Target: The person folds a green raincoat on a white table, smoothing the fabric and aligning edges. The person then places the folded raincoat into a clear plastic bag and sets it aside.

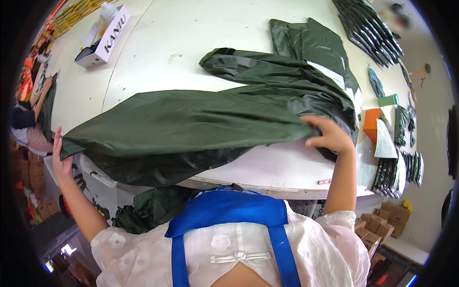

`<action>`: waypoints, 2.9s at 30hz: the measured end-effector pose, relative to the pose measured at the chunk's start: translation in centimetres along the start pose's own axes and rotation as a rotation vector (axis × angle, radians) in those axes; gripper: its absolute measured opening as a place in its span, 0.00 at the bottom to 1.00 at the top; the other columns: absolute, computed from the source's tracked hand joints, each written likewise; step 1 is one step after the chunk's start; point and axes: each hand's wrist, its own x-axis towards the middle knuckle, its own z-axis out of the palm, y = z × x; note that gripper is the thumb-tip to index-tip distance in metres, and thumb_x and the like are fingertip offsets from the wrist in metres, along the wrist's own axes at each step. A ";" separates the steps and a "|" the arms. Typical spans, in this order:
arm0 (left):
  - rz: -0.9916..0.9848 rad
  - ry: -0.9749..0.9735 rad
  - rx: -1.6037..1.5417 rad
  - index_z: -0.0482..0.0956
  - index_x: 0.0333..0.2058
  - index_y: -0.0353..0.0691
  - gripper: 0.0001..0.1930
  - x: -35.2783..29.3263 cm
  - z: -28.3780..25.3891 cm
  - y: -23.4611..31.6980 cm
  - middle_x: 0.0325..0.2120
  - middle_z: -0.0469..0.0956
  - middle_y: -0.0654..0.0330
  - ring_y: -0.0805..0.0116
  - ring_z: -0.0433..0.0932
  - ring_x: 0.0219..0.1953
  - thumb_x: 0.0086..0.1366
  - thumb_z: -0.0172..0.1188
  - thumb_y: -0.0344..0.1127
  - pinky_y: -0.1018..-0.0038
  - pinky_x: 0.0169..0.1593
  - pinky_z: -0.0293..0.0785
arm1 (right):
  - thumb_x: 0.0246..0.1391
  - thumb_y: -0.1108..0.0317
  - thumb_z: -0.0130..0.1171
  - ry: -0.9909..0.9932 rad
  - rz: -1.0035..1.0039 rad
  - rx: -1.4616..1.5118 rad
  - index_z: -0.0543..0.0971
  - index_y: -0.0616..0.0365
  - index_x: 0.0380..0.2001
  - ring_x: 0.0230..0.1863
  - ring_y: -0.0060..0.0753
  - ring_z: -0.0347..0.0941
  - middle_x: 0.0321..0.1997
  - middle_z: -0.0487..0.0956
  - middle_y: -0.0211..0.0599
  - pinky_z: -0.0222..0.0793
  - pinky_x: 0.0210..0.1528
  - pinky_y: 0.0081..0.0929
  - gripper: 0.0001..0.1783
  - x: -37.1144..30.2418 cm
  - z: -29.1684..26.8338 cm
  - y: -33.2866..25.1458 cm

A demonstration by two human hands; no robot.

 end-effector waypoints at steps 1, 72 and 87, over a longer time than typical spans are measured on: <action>-0.076 0.102 0.082 0.58 0.63 0.39 0.25 0.4 1.9 0.1 0.48 0.75 0.53 0.63 0.76 0.49 0.69 0.47 0.33 0.66 0.54 0.73 | 0.45 0.71 0.66 -0.175 -0.031 -0.072 0.72 0.57 0.55 0.50 0.31 0.73 0.51 0.77 0.39 0.66 0.55 0.28 0.31 -0.9 -0.9 1.4; -0.350 0.431 0.734 0.78 0.42 0.33 0.14 -10.1 4.0 -16.7 0.37 0.79 0.62 0.73 0.76 0.39 0.58 0.60 0.32 0.75 0.45 0.71 | 0.55 0.46 0.53 0.898 0.613 -0.846 0.80 0.56 0.45 0.50 0.53 0.73 0.47 0.79 0.49 0.66 0.52 0.40 0.26 -8.1 -22.2 24.7; -0.950 0.098 0.112 0.70 0.55 0.40 0.25 -18.6 -2.0 -17.9 0.38 0.77 0.66 0.69 0.77 0.40 0.56 0.61 0.30 0.71 0.45 0.76 | 0.56 0.62 0.57 1.369 0.504 -0.009 0.77 0.66 0.47 0.44 0.34 0.73 0.45 0.79 0.43 0.68 0.48 0.28 0.21 -14.2 -16.4 24.3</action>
